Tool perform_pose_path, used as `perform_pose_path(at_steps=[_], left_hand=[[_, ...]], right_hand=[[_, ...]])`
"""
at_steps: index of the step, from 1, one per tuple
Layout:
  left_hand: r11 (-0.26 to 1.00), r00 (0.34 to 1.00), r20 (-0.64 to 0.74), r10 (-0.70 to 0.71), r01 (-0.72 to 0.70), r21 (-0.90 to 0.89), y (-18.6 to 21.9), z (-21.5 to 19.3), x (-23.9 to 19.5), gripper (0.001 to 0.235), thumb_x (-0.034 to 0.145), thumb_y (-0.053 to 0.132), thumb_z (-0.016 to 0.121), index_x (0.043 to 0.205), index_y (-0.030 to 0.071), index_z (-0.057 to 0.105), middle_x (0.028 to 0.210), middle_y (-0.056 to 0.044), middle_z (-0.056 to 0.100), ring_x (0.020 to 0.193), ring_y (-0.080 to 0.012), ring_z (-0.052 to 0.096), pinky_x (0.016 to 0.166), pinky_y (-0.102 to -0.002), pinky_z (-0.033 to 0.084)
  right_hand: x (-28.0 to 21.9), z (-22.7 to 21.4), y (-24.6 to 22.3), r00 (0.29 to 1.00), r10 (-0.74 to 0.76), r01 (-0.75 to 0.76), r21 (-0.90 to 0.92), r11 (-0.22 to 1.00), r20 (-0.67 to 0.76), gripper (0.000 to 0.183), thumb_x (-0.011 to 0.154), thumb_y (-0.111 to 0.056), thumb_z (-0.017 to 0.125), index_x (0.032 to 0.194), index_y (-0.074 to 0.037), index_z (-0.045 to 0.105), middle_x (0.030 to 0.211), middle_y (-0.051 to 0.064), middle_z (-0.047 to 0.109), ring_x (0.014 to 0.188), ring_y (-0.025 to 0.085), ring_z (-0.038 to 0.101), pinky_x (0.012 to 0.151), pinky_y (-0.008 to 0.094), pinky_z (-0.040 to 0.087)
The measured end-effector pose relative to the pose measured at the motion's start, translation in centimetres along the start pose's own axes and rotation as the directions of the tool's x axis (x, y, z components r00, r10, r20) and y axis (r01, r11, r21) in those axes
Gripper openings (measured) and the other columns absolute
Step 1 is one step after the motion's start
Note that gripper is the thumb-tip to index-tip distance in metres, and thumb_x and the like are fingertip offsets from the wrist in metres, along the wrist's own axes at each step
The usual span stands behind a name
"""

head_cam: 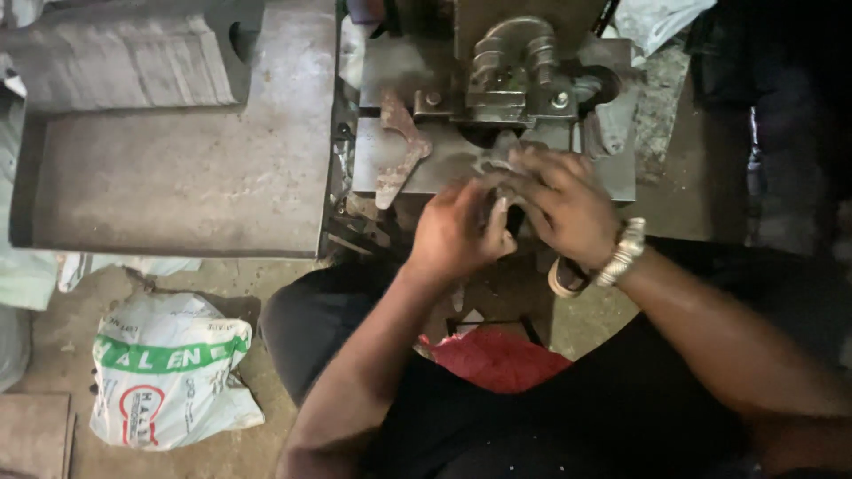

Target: The recorder uses a press machine to punch or shape metal plates, periodically applying lubricant with an oil can.

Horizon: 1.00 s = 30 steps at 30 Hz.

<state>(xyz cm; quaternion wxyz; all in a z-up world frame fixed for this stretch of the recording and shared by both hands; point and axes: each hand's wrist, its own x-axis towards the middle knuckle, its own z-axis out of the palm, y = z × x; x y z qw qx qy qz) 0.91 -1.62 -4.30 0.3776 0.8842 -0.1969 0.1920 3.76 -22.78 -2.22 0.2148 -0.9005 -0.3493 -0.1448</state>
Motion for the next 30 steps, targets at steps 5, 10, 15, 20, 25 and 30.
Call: perform_pose_path(at_steps=[5,10,15,20,25,30], left_hand=[[0.911,0.920,0.076,-0.383,0.390,-0.133,-2.7,-4.5,0.2,0.037,0.098,0.028,0.063,0.128,0.006,0.064,0.118,-0.017,0.073,0.111,-0.0321,0.072,0.098,-0.042,0.058],[0.863,0.951,-0.017,-0.310,0.289,0.414,-8.5,-3.4,-1.5,0.046,0.094,0.026,0.065,0.130,-0.003,0.061,0.142,-0.029,0.055,0.137,-0.0489,0.046,0.110,-0.054,0.040],[0.878,0.954,0.014,-0.299,0.269,0.396,-10.1,-2.7,-2.2,0.046,0.091,0.016,0.063,0.132,-0.003,0.059,0.146,-0.028,0.053,0.141,-0.0462,0.047,0.115,-0.053,0.039],[0.902,0.956,0.024,-0.292,0.267,0.338,-10.3,-1.9,-3.0,0.040,0.094,0.011,0.062,0.132,-0.003,0.060,0.145,-0.025,0.055,0.138,-0.0434,0.051,0.116,-0.051,0.041],[0.915,0.973,0.030,-0.229,0.205,0.348,-10.4,-1.4,-2.7,0.043,0.089,-0.001,0.058,0.132,-0.006,0.057,0.138,-0.027,0.058,0.134,-0.0436,0.051,0.115,-0.047,0.043],[0.944,0.984,-0.016,-0.175,0.173,0.282,-8.2,-2.7,-1.6,0.045,0.089,-0.003,0.057,0.134,-0.006,0.057,0.130,-0.024,0.060,0.124,-0.0417,0.056,0.109,-0.047,0.046]], right_hand=[[-0.3,0.7,0.6,0.966,0.149,-0.187,0.171,0.967,0.213,0.022,0.099,-0.016,0.066,0.119,-0.010,0.072,0.109,0.011,0.074,0.093,0.027,0.073,0.083,0.039,0.058],[1.2,6.7,5.6,0.593,0.559,-0.725,0.687,0.057,0.580,0.026,0.107,-0.027,0.057,0.110,-0.006,0.071,0.093,0.004,0.075,0.076,0.016,0.069,0.064,0.030,0.055],[3.5,9.0,6.9,0.606,0.522,-0.633,0.761,-0.142,0.601,0.023,0.107,-0.024,0.058,0.106,-0.004,0.069,0.091,0.006,0.074,0.079,0.016,0.072,0.063,0.031,0.058],[2.9,9.1,6.7,0.591,0.541,-0.651,0.750,-0.119,0.599,0.023,0.108,-0.025,0.057,0.107,-0.005,0.067,0.091,0.008,0.073,0.079,0.018,0.071,0.061,0.032,0.057],[3.6,7.3,5.4,0.578,0.537,-0.657,0.741,-0.139,0.614,0.024,0.108,-0.025,0.056,0.108,-0.005,0.068,0.096,0.006,0.073,0.084,0.017,0.072,0.070,0.034,0.062],[3.7,6.6,5.1,0.579,0.520,-0.661,0.735,-0.151,0.628,0.020,0.107,-0.024,0.055,0.111,-0.008,0.067,0.099,0.005,0.073,0.089,0.015,0.072,0.072,0.033,0.062]])
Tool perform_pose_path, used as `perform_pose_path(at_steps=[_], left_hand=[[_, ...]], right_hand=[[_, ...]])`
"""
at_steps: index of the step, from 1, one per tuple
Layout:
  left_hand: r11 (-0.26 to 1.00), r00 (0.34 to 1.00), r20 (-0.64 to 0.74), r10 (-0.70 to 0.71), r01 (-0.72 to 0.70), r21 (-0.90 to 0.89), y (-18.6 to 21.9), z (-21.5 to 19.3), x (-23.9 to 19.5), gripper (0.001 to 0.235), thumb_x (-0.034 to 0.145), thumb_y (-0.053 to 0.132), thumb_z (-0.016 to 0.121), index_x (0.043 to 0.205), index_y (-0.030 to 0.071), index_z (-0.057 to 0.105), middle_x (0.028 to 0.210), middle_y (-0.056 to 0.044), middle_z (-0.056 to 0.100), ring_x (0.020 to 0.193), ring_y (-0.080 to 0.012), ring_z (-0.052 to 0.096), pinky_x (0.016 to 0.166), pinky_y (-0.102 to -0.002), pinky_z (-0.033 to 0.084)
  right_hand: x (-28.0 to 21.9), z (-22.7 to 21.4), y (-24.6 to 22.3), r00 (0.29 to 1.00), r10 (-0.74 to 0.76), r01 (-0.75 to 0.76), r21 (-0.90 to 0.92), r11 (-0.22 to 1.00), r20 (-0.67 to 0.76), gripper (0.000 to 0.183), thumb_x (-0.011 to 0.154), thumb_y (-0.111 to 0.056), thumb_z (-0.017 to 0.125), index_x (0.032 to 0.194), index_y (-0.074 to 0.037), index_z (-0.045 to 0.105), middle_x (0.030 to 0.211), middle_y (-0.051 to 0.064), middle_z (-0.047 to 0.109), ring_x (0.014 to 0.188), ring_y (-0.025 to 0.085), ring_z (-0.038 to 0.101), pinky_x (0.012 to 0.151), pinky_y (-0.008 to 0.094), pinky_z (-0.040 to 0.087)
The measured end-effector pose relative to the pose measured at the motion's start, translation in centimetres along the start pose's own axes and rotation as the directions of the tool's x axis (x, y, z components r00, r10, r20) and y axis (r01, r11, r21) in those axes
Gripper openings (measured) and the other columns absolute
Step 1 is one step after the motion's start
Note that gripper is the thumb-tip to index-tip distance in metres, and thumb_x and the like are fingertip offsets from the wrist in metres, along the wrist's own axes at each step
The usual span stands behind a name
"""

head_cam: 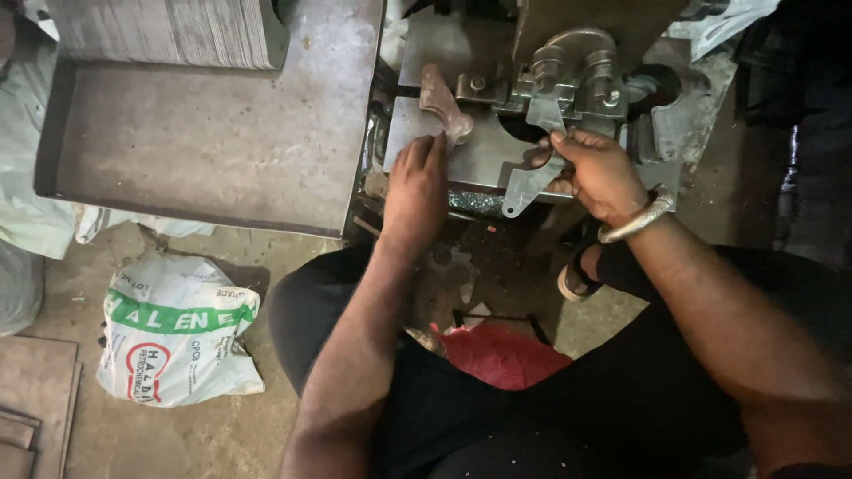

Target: The recorder uses a press machine to punch or shape metal plates, periodically applying lubricant with an oil can.

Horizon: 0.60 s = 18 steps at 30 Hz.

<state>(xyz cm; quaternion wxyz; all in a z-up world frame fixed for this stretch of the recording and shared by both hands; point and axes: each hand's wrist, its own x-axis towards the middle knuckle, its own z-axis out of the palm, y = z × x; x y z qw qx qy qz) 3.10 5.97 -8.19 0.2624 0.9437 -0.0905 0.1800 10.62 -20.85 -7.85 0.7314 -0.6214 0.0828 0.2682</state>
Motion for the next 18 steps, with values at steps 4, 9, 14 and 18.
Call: perform_pose_path(at_steps=[4,9,14,18], left_hand=[[0.990,0.998,-0.053,0.042,-0.049,-0.135,2.8,-2.9,0.7,0.035,0.093,0.000,0.062,0.128,0.000,0.064,0.122,-0.020,0.063,0.115,-0.0395,0.060,0.102,-0.048,0.050],[0.904,0.977,0.031,0.212,-0.184,-0.387,5.2,-1.9,0.4,0.031,0.096,0.008,0.069,0.126,0.002,0.067,0.119,-0.016,0.062,0.112,-0.0355,0.062,0.099,-0.045,0.054],[0.870,0.931,0.035,0.363,-0.325,-0.371,6.4,2.0,1.0,0.035,0.092,0.013,0.073,0.125,0.002,0.066,0.119,-0.017,0.061,0.109,-0.0355,0.059,0.100,-0.044,0.051],[0.906,0.934,0.020,0.357,-0.342,-0.250,7.5,4.1,1.0,0.038,0.096,0.012,0.070,0.131,0.001,0.063,0.123,-0.016,0.060,0.113,-0.0356,0.057,0.105,-0.043,0.048]], right_hand=[[-0.2,-1.7,1.0,1.000,0.003,-0.005,0.113,0.994,0.019,0.014,0.108,-0.022,0.060,0.111,-0.010,0.066,0.101,0.007,0.073,0.085,0.018,0.070,0.074,0.034,0.061],[-5.4,-0.9,-2.1,0.987,0.023,-0.052,-0.187,0.981,-0.156,0.010,0.101,-0.018,0.064,0.104,-0.008,0.068,0.099,0.006,0.074,0.086,0.016,0.074,0.075,0.034,0.064],[-8.3,-4.8,-3.8,0.909,-0.314,0.055,-0.668,0.742,-0.275,0.012,0.102,-0.013,0.070,0.109,-0.004,0.070,0.092,0.008,0.073,0.076,0.017,0.068,0.064,0.033,0.053],[-7.5,-9.1,-5.4,0.805,-0.460,0.175,-0.592,0.787,-0.374,0.015,0.108,-0.016,0.070,0.112,-0.002,0.072,0.096,0.007,0.074,0.078,0.014,0.069,0.065,0.031,0.054]])
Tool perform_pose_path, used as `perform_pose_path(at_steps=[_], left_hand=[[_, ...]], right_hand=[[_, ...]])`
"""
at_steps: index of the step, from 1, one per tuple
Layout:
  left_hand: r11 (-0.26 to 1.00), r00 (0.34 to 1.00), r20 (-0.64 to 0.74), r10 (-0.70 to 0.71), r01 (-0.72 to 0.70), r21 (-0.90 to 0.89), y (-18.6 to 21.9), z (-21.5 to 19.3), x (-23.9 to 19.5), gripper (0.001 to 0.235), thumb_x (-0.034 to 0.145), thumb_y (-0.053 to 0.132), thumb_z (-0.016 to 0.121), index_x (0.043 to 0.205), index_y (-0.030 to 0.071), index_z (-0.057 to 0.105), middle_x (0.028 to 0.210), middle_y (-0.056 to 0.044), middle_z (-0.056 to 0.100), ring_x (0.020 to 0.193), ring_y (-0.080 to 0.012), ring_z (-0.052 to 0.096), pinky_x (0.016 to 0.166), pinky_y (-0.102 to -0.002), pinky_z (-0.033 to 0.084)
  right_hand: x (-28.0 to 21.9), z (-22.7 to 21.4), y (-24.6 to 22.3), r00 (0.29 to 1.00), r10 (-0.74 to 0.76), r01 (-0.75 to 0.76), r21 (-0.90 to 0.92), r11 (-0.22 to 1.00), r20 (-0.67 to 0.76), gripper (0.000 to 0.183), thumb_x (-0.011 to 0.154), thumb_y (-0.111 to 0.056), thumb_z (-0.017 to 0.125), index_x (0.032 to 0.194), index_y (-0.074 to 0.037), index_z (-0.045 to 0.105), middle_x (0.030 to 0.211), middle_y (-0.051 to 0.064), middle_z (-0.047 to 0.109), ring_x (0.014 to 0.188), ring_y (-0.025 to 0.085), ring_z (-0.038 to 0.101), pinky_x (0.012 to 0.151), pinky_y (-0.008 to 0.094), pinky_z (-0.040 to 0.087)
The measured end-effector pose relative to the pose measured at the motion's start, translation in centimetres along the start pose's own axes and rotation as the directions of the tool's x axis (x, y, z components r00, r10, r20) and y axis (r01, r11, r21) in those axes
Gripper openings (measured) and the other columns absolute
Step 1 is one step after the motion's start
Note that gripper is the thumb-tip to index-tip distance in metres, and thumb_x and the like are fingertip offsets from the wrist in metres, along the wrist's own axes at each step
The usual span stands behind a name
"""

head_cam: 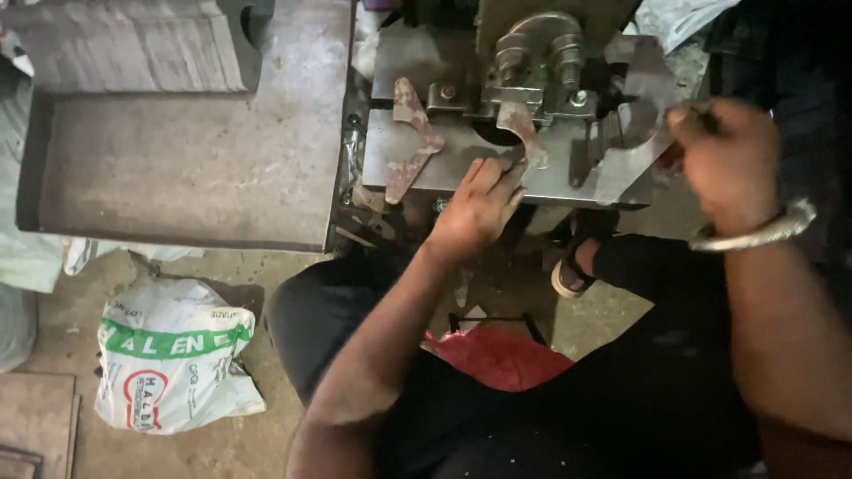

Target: The recorder uses a press machine to punch or shape metal plates, periodically applying lubricant with an oil can.

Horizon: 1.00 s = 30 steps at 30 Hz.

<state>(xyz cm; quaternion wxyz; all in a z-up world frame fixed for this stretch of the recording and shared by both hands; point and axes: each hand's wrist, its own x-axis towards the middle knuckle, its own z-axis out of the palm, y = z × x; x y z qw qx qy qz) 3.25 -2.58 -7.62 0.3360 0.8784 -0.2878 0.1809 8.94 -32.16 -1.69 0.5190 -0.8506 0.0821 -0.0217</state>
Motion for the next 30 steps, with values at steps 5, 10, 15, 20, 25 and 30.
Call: perform_pose_path(at_steps=[5,10,15,20,25,30], left_hand=[[0.974,0.998,0.053,0.036,-0.047,0.221,-0.3,0.8,-0.2,0.034,0.099,0.013,0.067,0.131,0.002,0.065,0.133,-0.013,0.059,0.119,-0.0329,0.055,0.109,-0.043,0.047],[0.886,0.957,0.256,0.137,-0.234,0.401,-0.4,0.2,-0.3,0.036,0.090,0.015,0.063,0.123,0.006,0.072,0.143,-0.013,0.058,0.124,-0.0325,0.050,0.110,-0.048,0.044],[0.902,0.965,0.204,0.167,-0.233,0.364,-0.6,0.6,-0.3,0.035,0.088,0.016,0.063,0.120,0.005,0.073,0.144,-0.013,0.058,0.124,-0.0322,0.051,0.109,-0.048,0.044],[0.920,0.974,0.165,0.158,-0.206,0.335,0.5,-0.8,0.1,0.030,0.093,0.013,0.067,0.121,0.004,0.070,0.142,-0.013,0.060,0.122,-0.0330,0.055,0.108,-0.047,0.047],[0.996,0.998,-0.012,-0.061,0.061,0.070,1.2,-0.8,0.4,0.043,0.095,0.014,0.072,0.137,0.003,0.065,0.118,-0.016,0.061,0.110,-0.0360,0.058,0.103,-0.045,0.049],[0.996,0.995,-0.068,-0.067,0.063,-0.056,2.0,-1.4,-0.7,0.040,0.094,0.018,0.074,0.130,0.008,0.062,0.118,-0.014,0.066,0.110,-0.0325,0.063,0.102,-0.044,0.052]], right_hand=[[4.9,-0.9,2.5,0.988,0.030,-0.051,-0.132,0.990,-0.154,0.014,0.107,-0.020,0.072,0.112,-0.007,0.075,0.095,0.006,0.075,0.078,0.014,0.072,0.063,0.029,0.057],[12.1,-0.8,9.3,0.899,-0.428,0.432,-0.340,0.835,0.092,0.013,0.105,-0.014,0.078,0.114,-0.005,0.078,0.105,0.013,0.076,0.087,0.023,0.072,0.072,0.034,0.056],[9.7,2.7,7.4,0.805,-0.584,0.374,-0.670,0.641,-0.109,0.012,0.097,-0.019,0.083,0.102,-0.009,0.079,0.105,0.016,0.075,0.086,0.029,0.072,0.070,0.039,0.056],[3.1,3.4,2.8,0.842,-0.502,0.401,-0.393,0.827,-0.198,0.014,0.108,-0.012,0.073,0.121,-0.005,0.073,0.124,0.019,0.069,0.101,0.030,0.070,0.078,0.039,0.056],[-5.2,6.7,-3.2,0.812,-0.560,0.579,-0.350,0.737,0.164,0.032,0.095,-0.010,0.069,0.127,-0.007,0.071,0.122,0.014,0.067,0.113,0.033,0.064,0.096,0.047,0.052],[-6.8,7.7,-3.8,0.615,-0.702,0.786,-0.338,0.517,0.359,0.047,0.084,-0.009,0.072,0.131,-0.005,0.068,0.140,0.019,0.061,0.128,0.037,0.056,0.105,0.052,0.047]])
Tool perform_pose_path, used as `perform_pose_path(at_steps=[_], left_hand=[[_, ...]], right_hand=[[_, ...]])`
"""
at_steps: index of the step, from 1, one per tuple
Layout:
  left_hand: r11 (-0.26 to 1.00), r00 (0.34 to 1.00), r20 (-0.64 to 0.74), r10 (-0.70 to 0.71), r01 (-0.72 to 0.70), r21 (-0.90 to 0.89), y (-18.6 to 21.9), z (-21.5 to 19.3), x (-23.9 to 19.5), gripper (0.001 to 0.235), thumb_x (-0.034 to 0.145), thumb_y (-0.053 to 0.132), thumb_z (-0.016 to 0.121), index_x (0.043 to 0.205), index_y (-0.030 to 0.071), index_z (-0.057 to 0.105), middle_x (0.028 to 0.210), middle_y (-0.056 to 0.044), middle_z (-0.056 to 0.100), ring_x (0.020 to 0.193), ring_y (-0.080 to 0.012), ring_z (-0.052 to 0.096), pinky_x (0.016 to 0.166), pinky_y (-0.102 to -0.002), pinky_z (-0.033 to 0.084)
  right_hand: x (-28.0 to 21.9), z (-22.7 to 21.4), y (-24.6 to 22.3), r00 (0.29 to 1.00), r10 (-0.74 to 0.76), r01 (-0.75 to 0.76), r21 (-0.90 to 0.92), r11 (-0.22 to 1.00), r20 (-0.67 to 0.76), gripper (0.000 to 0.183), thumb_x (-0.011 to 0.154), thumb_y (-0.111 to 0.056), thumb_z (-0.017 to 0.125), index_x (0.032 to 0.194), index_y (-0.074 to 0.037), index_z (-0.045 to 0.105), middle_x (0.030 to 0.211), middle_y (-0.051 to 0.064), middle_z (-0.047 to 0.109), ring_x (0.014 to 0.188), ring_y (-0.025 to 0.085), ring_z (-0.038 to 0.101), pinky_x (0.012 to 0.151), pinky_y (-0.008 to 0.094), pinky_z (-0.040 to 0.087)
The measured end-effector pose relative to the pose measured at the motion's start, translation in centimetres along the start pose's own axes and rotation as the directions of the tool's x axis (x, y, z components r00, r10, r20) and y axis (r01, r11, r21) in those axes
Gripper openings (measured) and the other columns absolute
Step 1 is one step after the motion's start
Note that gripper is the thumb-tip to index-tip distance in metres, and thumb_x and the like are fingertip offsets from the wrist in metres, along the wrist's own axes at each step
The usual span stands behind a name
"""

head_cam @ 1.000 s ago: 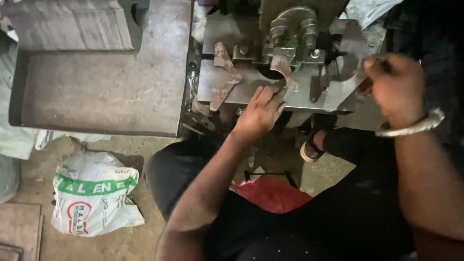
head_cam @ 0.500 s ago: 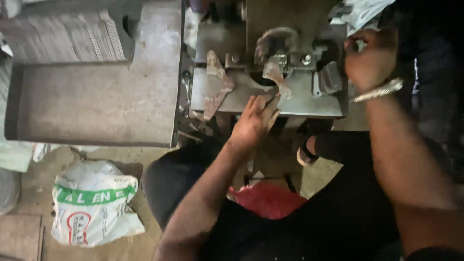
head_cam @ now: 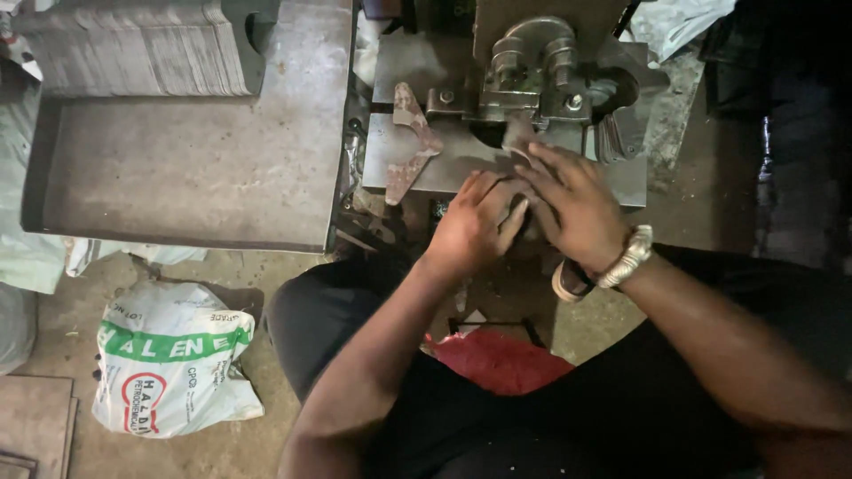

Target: The recorder uses a press machine to punch or shape metal plates, periodically applying lubricant with an oil can.

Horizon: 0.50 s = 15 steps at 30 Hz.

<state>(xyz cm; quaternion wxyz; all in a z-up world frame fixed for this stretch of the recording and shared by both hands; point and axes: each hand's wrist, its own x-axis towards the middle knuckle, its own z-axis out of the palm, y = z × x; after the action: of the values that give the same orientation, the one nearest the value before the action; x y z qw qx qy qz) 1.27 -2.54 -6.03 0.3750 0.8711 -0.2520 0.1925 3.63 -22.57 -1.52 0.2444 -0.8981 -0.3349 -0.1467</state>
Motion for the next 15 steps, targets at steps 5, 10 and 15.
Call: perform_pose_path(at_steps=[5,10,15], left_hand=[[0.948,0.966,0.047,-0.255,0.259,-0.183,-0.2,-5.1,-0.6,0.049,0.092,0.023,0.076,0.134,0.003,0.061,0.119,-0.017,0.069,0.110,-0.0317,0.068,0.096,-0.044,0.058],[0.865,0.948,-0.075,-0.309,0.313,0.393,-5.7,-6.0,-1.2,0.044,0.091,0.020,0.069,0.131,0.002,0.062,0.137,-0.021,0.061,0.130,-0.0374,0.059,0.107,-0.047,0.052],[0.769,0.942,-0.046,-0.333,0.300,0.564,-10.7,-1.8,-3.1,0.041,0.093,0.018,0.063,0.130,0.000,0.059,0.145,-0.025,0.053,0.134,-0.0414,0.052,0.106,-0.049,0.047]], right_hand=[[-1.1,-0.1,0.4,0.991,0.024,-0.027,0.022,0.999,0.133,0.031,0.089,-0.012,0.069,0.120,-0.010,0.072,0.117,0.012,0.072,0.104,0.030,0.068,0.090,0.046,0.055],[1.4,2.4,1.6,0.687,0.554,-0.721,0.534,0.442,0.470,0.023,0.106,-0.024,0.055,0.108,-0.009,0.072,0.092,0.007,0.079,0.077,0.019,0.075,0.065,0.035,0.059],[1.9,7.7,7.7,0.571,0.563,-0.706,0.707,-0.034,0.597,0.021,0.106,-0.023,0.056,0.110,-0.007,0.070,0.094,0.007,0.076,0.081,0.018,0.074,0.066,0.034,0.060]])
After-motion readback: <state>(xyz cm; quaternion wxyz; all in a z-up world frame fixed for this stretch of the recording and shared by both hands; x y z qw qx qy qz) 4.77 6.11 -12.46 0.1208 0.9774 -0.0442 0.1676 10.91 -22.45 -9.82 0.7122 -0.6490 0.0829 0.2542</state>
